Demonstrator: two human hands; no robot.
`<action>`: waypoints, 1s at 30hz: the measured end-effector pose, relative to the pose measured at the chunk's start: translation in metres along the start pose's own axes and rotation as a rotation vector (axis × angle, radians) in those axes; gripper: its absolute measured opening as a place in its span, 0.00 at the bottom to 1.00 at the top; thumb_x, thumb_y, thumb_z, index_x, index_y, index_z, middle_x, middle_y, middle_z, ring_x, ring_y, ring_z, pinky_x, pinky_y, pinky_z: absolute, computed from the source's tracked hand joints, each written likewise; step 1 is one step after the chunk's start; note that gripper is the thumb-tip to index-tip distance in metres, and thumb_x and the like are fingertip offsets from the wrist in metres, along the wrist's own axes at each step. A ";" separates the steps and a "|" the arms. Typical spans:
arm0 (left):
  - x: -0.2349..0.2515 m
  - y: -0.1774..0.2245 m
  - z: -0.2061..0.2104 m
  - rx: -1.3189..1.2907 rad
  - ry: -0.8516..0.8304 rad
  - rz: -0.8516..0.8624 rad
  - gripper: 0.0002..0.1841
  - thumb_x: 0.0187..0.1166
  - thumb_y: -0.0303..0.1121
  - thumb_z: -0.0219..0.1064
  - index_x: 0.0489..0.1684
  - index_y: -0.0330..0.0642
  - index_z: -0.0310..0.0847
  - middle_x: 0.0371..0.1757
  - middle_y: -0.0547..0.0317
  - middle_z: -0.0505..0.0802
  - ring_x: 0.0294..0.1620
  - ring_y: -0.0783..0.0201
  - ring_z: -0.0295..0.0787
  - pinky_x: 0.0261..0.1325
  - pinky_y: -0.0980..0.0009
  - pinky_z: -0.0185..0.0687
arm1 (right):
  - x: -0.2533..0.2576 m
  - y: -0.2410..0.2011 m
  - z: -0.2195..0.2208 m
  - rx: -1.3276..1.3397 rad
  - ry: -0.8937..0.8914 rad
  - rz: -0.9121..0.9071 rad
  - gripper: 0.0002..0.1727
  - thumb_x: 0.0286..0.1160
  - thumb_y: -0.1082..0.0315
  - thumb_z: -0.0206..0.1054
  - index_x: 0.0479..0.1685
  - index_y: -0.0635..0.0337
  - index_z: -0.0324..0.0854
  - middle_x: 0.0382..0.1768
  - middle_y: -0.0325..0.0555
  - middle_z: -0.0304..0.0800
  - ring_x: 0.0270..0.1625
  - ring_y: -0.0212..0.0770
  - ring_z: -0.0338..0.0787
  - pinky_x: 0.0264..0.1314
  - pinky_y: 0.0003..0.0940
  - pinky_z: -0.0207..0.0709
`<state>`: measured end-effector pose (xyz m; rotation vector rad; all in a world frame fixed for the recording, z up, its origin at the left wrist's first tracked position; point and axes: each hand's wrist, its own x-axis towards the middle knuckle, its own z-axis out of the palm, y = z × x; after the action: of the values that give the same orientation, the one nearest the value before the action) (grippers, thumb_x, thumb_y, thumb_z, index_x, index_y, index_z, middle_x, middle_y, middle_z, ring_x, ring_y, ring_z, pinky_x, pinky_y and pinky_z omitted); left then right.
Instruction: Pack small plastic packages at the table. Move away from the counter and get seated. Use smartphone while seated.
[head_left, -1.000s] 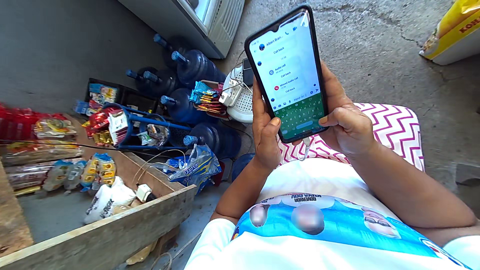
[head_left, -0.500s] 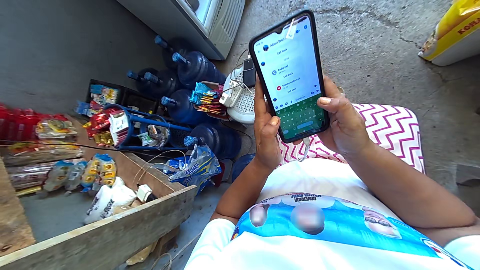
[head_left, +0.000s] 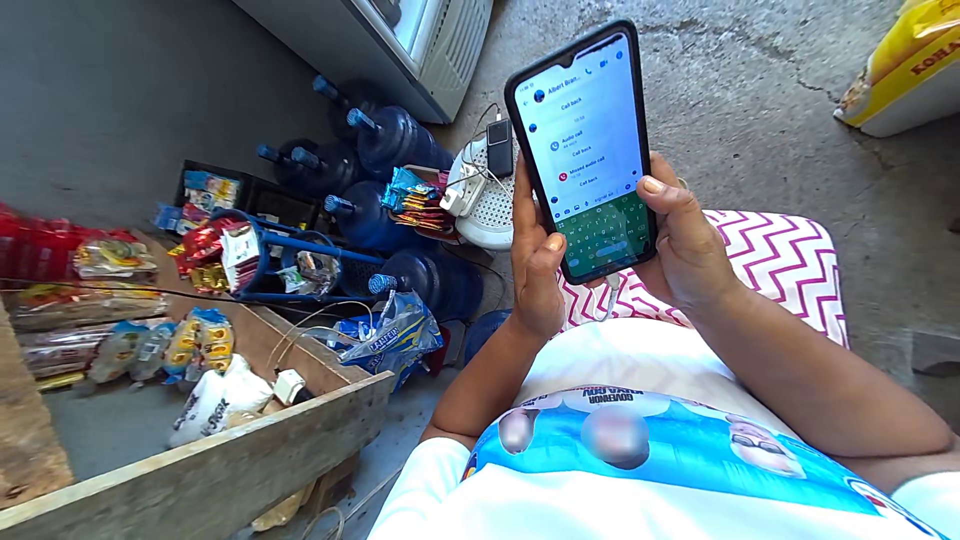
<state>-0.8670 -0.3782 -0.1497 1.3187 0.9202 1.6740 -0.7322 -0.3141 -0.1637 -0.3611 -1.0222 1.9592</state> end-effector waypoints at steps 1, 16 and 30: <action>0.000 0.000 0.000 0.001 -0.004 0.002 0.40 0.88 0.44 0.49 0.94 0.46 0.27 0.80 0.63 0.71 0.73 0.74 0.75 0.74 0.71 0.76 | 0.000 0.000 0.000 0.007 0.000 -0.001 0.18 0.92 0.51 0.46 0.72 0.42 0.69 0.54 0.33 0.91 0.51 0.32 0.95 0.39 0.29 0.93; 0.000 -0.001 -0.001 0.024 -0.010 0.014 0.39 0.89 0.46 0.48 0.94 0.44 0.26 0.78 0.63 0.72 0.71 0.75 0.77 0.72 0.72 0.78 | 0.000 0.005 -0.006 0.027 -0.026 -0.015 0.27 0.87 0.40 0.53 0.76 0.42 0.68 0.57 0.34 0.90 0.55 0.34 0.94 0.45 0.32 0.93; -0.001 -0.001 0.000 0.043 0.001 -0.003 0.38 0.86 0.39 0.46 0.94 0.46 0.26 0.80 0.63 0.71 0.73 0.74 0.75 0.74 0.71 0.76 | 0.000 0.004 -0.005 0.031 -0.009 0.014 0.29 0.86 0.40 0.54 0.78 0.45 0.66 0.58 0.39 0.90 0.53 0.36 0.95 0.36 0.31 0.92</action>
<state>-0.8671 -0.3784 -0.1510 1.3444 0.9632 1.6605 -0.7316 -0.3132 -0.1703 -0.3435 -0.9964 1.9885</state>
